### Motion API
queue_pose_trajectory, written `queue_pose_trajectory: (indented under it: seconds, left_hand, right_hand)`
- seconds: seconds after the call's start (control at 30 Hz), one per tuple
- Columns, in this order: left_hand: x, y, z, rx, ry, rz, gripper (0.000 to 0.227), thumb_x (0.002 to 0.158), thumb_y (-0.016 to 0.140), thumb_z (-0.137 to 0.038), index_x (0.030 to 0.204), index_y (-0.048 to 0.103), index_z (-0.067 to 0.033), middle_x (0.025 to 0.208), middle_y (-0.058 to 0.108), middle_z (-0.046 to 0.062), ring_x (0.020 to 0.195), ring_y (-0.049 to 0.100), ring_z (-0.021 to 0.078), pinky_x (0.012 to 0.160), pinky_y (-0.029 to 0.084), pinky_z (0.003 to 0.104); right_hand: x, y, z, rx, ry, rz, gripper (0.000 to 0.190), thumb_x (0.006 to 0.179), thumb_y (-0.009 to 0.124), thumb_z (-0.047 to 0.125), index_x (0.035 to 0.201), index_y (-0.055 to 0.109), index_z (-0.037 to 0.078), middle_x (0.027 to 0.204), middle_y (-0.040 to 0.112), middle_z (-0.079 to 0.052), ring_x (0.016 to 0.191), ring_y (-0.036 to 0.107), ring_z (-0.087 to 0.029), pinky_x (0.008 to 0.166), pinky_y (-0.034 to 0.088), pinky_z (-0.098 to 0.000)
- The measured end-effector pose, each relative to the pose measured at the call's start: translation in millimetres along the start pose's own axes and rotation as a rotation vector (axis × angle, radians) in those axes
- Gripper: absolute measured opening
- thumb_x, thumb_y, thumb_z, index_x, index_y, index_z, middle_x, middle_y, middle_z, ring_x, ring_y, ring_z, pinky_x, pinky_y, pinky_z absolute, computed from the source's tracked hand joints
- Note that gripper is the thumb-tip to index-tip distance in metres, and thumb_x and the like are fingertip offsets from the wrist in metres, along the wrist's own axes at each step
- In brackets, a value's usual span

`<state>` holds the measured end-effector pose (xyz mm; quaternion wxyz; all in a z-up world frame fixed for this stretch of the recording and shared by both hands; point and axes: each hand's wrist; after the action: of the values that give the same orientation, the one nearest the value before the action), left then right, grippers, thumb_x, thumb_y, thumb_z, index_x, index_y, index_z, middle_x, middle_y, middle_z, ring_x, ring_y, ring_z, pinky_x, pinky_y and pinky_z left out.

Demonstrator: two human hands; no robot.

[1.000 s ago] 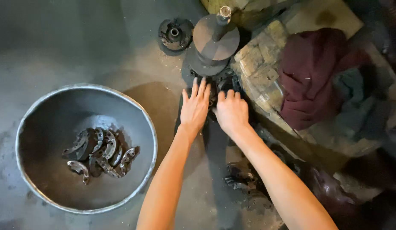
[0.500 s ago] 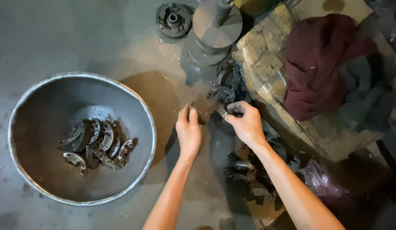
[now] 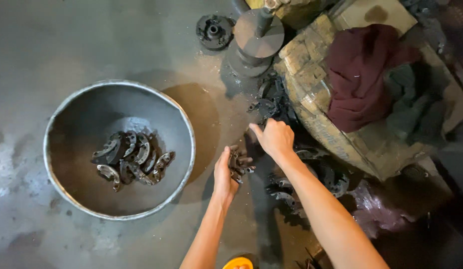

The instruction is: The person gathers small metal parts from the floor into a metal basin, then uses a hammer and a small metal rod to disassemble a circular mechanical component on the floor, separating its internal pieces.

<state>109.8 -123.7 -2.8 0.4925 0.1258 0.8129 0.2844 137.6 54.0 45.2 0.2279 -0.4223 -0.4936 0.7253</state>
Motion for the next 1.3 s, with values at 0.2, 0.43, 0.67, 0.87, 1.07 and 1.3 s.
queue_pose_trajectory:
  seconds: [0.2, 0.43, 0.67, 0.87, 1.07, 1.3]
  left_hand:
    - [-8, -13, -2, -0.122, -0.101, 0.01, 0.054, 0.102, 0.056, -0.049, 0.126, 0.062, -0.0014, 0.129, 0.066, 0.029, 0.104, 0.069, 0.0515, 0.074, 0.059, 0.069]
    - [-37, 16, -3, -0.223, -0.141, 0.01, 0.086, 0.092, 0.052, -0.075, 0.138, 0.059, -0.0031, 0.144, 0.057, 0.028, 0.128, 0.057, 0.0519, 0.104, 0.045, 0.07]
    - [-93, 21, -44, 0.1, 0.193, 0.053, 0.03, 0.083, 0.08, -0.004, 0.112, 0.072, -0.0011, 0.091, 0.072, 0.016, 0.078, 0.073, 0.0292, 0.072, 0.064, 0.046]
    - [-95, -12, -187, 1.022, 0.593, -0.142, 0.03, 0.074, 0.086, -0.018, 0.101, 0.078, -0.0134, 0.079, 0.075, 0.011, 0.07, 0.074, 0.0257, 0.058, 0.06, 0.038]
    - [-9, -106, -274, 1.623, 0.775, -0.604, 0.029, 0.071, 0.086, -0.032, 0.097, 0.077, -0.0221, 0.084, 0.076, 0.004, 0.084, 0.075, 0.0321, 0.073, 0.061, 0.048]
    - [-80, -3, -246, 2.097, 1.214, -0.585, 0.065, 0.082, 0.083, -0.047, 0.128, 0.069, -0.0029, 0.122, 0.065, 0.021, 0.118, 0.056, 0.0402, 0.101, 0.039, 0.059]
  right_hand:
    - [41, 57, -38, 0.239, 0.269, 0.042, 0.052, 0.082, 0.072, 0.044, 0.106, 0.075, -0.001, 0.106, 0.071, -0.029, 0.104, 0.07, -0.048, 0.086, 0.058, -0.0592]
    - [-98, -77, -11, 0.67, 0.041, 0.51, 0.026, 0.1, 0.066, 0.014, 0.101, 0.075, -0.01, 0.081, 0.076, -0.022, 0.058, 0.069, -0.022, 0.054, 0.057, -0.0308]
    - [-122, -104, -44, 0.565, -0.059, 0.234, 0.032, 0.098, 0.064, 0.027, 0.106, 0.079, 0.0, 0.087, 0.078, -0.024, 0.084, 0.073, -0.034, 0.076, 0.059, -0.0453]
    - [-116, -98, -79, 0.573, -0.06, 0.067, 0.028, 0.095, 0.071, 0.028, 0.111, 0.08, 0.006, 0.094, 0.078, -0.023, 0.095, 0.074, -0.034, 0.085, 0.056, -0.0481]
    - [-105, -84, -96, 0.553, -0.017, 0.026, 0.028, 0.093, 0.073, 0.032, 0.109, 0.081, 0.009, 0.095, 0.078, -0.02, 0.094, 0.072, -0.034, 0.086, 0.056, -0.0455]
    - [-75, -89, -143, 0.388, -0.02, -0.195, 0.034, 0.092, 0.075, 0.038, 0.107, 0.079, 0.008, 0.104, 0.076, -0.019, 0.107, 0.069, -0.04, 0.09, 0.054, -0.0501]
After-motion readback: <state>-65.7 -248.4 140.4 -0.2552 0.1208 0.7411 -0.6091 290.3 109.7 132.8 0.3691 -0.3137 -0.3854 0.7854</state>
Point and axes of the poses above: each hand's wrist, its own x-axis towards the middle knuckle, its own y-axis out of the palm, z = x × y
